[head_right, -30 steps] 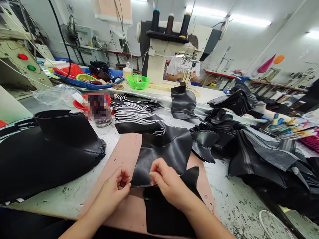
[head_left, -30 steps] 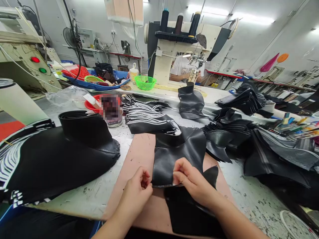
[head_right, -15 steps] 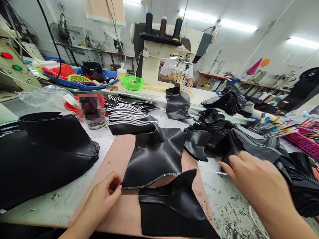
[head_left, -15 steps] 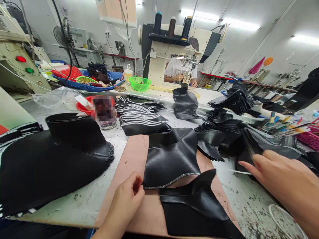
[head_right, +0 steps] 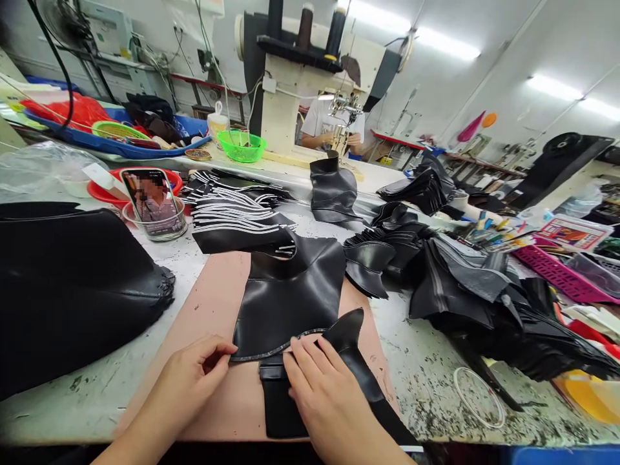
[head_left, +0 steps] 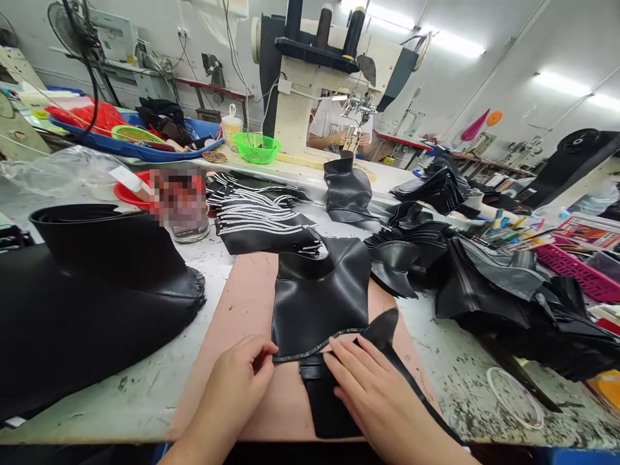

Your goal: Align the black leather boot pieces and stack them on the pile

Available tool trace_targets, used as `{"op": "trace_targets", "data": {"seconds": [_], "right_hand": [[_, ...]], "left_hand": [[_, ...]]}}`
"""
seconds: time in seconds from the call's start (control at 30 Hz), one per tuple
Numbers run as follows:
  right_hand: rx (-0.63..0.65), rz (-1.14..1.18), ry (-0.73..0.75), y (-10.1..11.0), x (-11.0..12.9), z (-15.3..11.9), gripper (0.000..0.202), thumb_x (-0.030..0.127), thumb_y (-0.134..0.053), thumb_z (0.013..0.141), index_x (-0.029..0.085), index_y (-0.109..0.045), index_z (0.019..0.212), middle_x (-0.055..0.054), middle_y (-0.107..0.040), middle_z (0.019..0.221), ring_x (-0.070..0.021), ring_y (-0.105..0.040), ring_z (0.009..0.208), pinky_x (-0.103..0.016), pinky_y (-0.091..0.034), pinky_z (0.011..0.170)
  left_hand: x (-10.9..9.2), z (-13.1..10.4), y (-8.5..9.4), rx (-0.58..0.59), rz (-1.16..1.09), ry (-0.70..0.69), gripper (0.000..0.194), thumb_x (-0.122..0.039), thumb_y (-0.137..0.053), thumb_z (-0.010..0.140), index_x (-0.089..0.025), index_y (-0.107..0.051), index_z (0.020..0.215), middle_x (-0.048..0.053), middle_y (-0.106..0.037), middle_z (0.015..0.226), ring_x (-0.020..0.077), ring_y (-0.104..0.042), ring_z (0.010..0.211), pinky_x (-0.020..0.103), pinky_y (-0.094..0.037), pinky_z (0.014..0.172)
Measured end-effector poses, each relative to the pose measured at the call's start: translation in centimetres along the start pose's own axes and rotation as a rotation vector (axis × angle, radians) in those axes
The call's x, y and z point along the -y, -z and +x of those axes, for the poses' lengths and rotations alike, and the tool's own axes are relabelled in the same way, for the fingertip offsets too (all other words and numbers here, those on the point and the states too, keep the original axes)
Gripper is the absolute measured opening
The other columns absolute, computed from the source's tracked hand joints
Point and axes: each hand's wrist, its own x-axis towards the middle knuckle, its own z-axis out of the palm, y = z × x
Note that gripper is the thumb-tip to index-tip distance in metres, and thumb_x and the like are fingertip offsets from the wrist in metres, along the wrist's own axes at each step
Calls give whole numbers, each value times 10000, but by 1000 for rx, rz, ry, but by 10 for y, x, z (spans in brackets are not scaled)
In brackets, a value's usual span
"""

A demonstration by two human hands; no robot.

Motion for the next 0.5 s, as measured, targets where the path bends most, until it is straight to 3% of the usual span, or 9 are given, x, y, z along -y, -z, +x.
{"op": "trace_targets", "data": {"seconds": [0.1, 0.2, 0.27, 0.4, 0.5], "right_hand": [[28, -42, 19, -12, 2, 22, 235, 171, -546, 831, 125, -583, 1058, -89, -651, 896, -247, -607, 863, -453, -410, 941], [258, 77, -5, -2, -11, 24, 171, 109, -630, 758, 194, -576, 896, -9, -583, 776, -190, -592, 700, -333, -489, 703], [417, 150, -68, 10, -21, 20, 192, 125, -667, 738, 208, -551, 867, -6, -577, 826, -181, -596, 690, -274, -451, 567], [657, 239, -195, 29, -28, 14, 114, 223, -654, 786, 196, -549, 823, -18, -620, 824, -200, -610, 697, -278, -408, 576], [744, 416, -136, 36, -24, 15, 104, 193, -578, 846, 198, -554, 745, 7, -623, 740, -169, -589, 682, -257, -377, 582]], "left_hand": [[-2, -11, -3, 12, 33, -22, 214, -176, -458, 735, -232, -665, 744, -9, -703, 749, 171, -656, 714, 275, -502, 664], [-7, -22, -11, 41, 38, -55, 234, -140, -460, 736, -236, -673, 752, -17, -698, 728, 146, -651, 675, 243, -505, 631], [-8, -26, -16, 43, 37, -79, 249, -126, -448, 746, -231, -672, 773, -11, -693, 724, 141, -644, 658, 241, -507, 623], [-6, -28, -22, 16, 42, -107, 253, -118, -430, 769, -211, -663, 799, 9, -681, 719, 149, -630, 640, 261, -509, 614], [-7, -29, -26, 60, 49, -158, 241, -95, -448, 767, -212, -658, 778, -5, -665, 690, 138, -618, 620, 244, -499, 590]]}}
